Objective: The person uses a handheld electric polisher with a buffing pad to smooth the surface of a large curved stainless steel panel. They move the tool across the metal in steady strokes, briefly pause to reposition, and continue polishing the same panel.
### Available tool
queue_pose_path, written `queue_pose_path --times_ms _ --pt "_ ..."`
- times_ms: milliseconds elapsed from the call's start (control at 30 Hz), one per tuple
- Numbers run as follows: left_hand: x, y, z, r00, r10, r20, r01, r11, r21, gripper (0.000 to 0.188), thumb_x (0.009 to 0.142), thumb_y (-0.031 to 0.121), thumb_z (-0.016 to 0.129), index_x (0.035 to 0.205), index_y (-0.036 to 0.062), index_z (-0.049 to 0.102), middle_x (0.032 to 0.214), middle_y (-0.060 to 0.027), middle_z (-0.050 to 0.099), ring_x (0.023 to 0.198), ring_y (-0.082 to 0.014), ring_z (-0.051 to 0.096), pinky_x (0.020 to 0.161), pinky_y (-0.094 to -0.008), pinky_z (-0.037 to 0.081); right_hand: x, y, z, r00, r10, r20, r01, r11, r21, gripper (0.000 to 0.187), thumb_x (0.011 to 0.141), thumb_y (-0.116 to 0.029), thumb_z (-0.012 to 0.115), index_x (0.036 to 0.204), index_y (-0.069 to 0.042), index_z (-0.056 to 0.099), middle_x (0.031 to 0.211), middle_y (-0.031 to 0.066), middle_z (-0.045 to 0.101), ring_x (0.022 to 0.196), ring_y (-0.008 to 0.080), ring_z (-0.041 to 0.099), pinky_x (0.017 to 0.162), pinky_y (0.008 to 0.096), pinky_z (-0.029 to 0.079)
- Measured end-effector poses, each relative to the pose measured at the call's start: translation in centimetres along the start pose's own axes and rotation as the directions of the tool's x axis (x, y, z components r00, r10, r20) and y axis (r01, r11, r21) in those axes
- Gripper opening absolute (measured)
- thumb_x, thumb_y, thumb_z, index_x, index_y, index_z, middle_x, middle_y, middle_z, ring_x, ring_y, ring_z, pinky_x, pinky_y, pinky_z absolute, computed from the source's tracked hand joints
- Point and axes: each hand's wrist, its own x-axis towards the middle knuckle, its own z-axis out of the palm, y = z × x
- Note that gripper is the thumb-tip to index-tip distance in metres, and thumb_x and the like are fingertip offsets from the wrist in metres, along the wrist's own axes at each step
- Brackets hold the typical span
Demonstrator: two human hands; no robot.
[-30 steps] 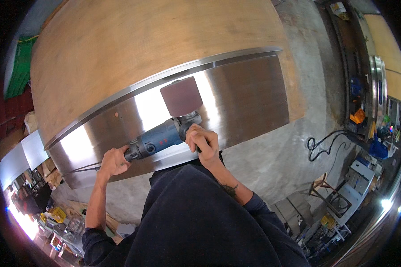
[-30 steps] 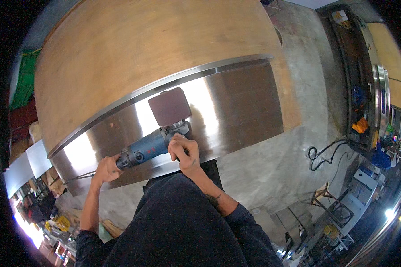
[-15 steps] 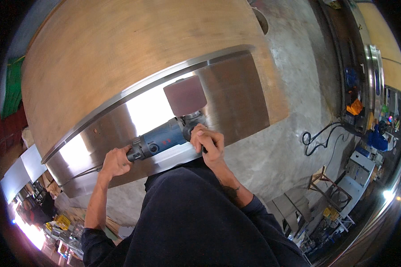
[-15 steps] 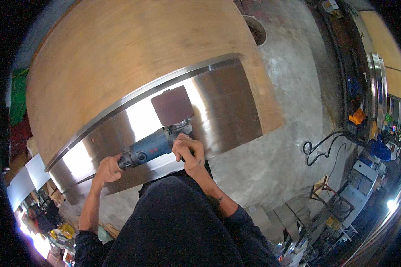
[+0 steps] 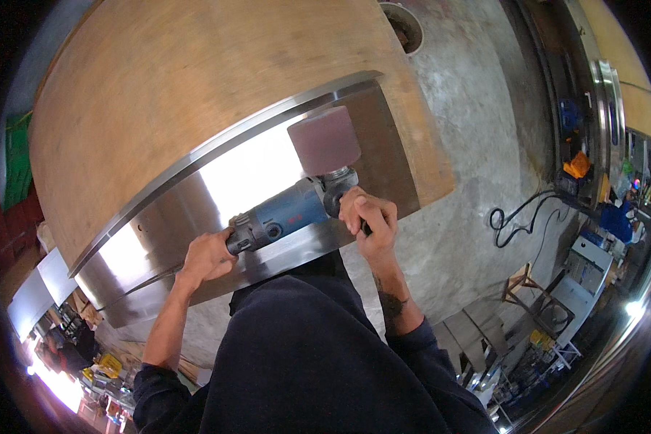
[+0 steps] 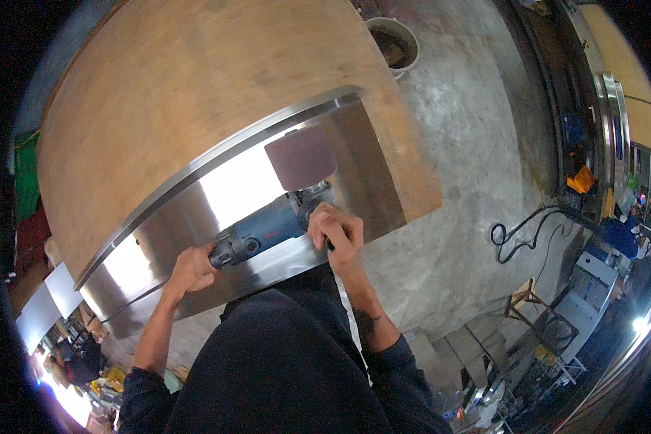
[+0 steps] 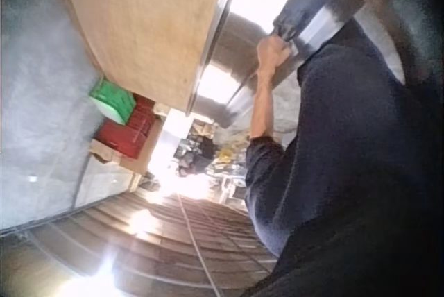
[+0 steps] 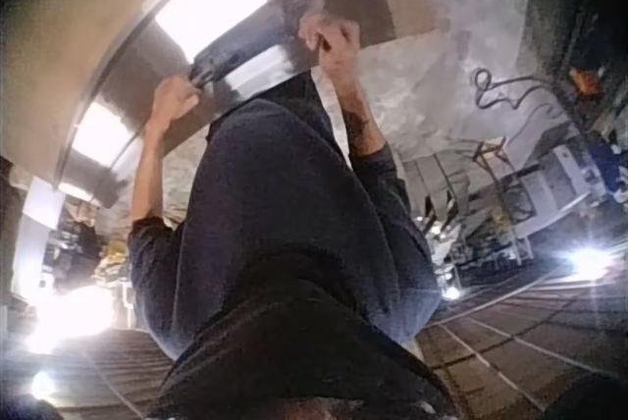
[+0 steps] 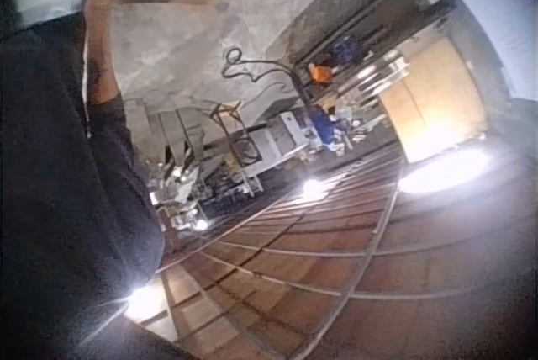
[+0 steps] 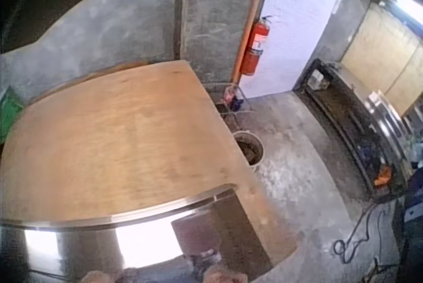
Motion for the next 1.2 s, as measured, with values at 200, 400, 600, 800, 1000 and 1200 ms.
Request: queue_pose_path --times_ms 200,400,600,800,1000,1200 --pt "2.8 2.8 -0.6 0.994 -0.040 0.099 0.041 0.999 -0.014 0.054 0.066 0.021 0.072 0.114 -0.0038 0.068 0.077 -0.0281 0.069 0.080 -0.0448 0.071 0.078 -0.0514 0.056 1.7 -1.9 -2.0 0.997 0.046 -0.060 -0.051 0.994 -0.094 0.043 0.102 -0.013 0.043 0.061 -0.003 0.044 0.059 0.0075 0.046 0.061 0.0218 0.046 0.074 0.0394 0.045" --pt "5.2 4.4 -0.1 0.995 -0.022 0.092 0.019 0.999 0.030 0.048 0.066 0.018 0.070 0.110 -0.0013 0.067 0.079 -0.0285 0.067 0.082 -0.0452 0.070 0.075 -0.0527 0.054 3.2 -2.7 -4.8 0.994 0.082 -0.078 -0.086 0.995 -0.057 0.044 0.101 -0.017 0.043 0.059 -0.005 0.045 0.058 0.0074 0.046 0.061 0.0225 0.048 0.076 0.0426 0.045" --pt "7.2 7.0 -1.0 0.991 0.009 0.133 -0.007 1.000 -0.013 0.052 0.066 0.019 0.068 0.112 -0.0047 0.068 0.081 -0.0286 0.070 0.082 -0.0454 0.071 0.080 -0.0515 0.057 3.9 -2.3 -7.3 0.983 -0.175 -0.046 0.165 0.972 -0.170 0.032 0.102 0.002 0.045 0.070 0.002 0.045 0.064 0.0070 0.048 0.060 0.0198 0.046 0.065 0.0407 0.044" --pt "9.2 10.7 -2.0 0.994 0.074 0.079 -0.072 0.997 -0.026 0.055 0.072 0.017 0.065 0.124 -0.0011 0.066 0.106 -0.0282 0.071 0.090 -0.0428 0.071 0.084 -0.0494 0.057 5.6 -4.1 -8.8 0.965 -0.050 -0.258 -0.026 0.959 -0.282 0.043 0.098 -0.021 0.044 0.057 -0.008 0.044 0.057 0.0062 0.044 0.062 0.0234 0.049 0.080 0.0422 0.045" --pt "9.4 12.1 -0.6 0.996 0.091 0.006 -0.091 0.995 0.042 0.056 0.077 0.015 0.067 0.131 0.0005 0.063 0.108 -0.0267 0.071 0.087 -0.0416 0.072 0.081 -0.0485 0.059 4.1 -5.6 -10.9 0.980 -0.078 -0.183 0.059 0.993 -0.105 0.043 0.093 -0.026 0.045 0.053 -0.009 0.040 0.055 0.0080 0.044 0.062 0.0234 0.047 0.082 0.0410 0.038" --pt "8.5 12.2 0.3 0.992 0.115 0.050 -0.116 0.993 0.021 0.058 0.076 0.014 0.068 0.132 0.0006 0.063 0.105 -0.0264 0.070 0.084 -0.0404 0.073 0.077 -0.0483 0.060 2.5 -5.6 -10.8 0.973 -0.097 -0.210 0.079 0.993 -0.093 0.043 0.090 -0.027 0.047 0.052 -0.009 0.040 0.054 0.0091 0.044 0.060 0.0237 0.045 0.078 0.0403 0.037"
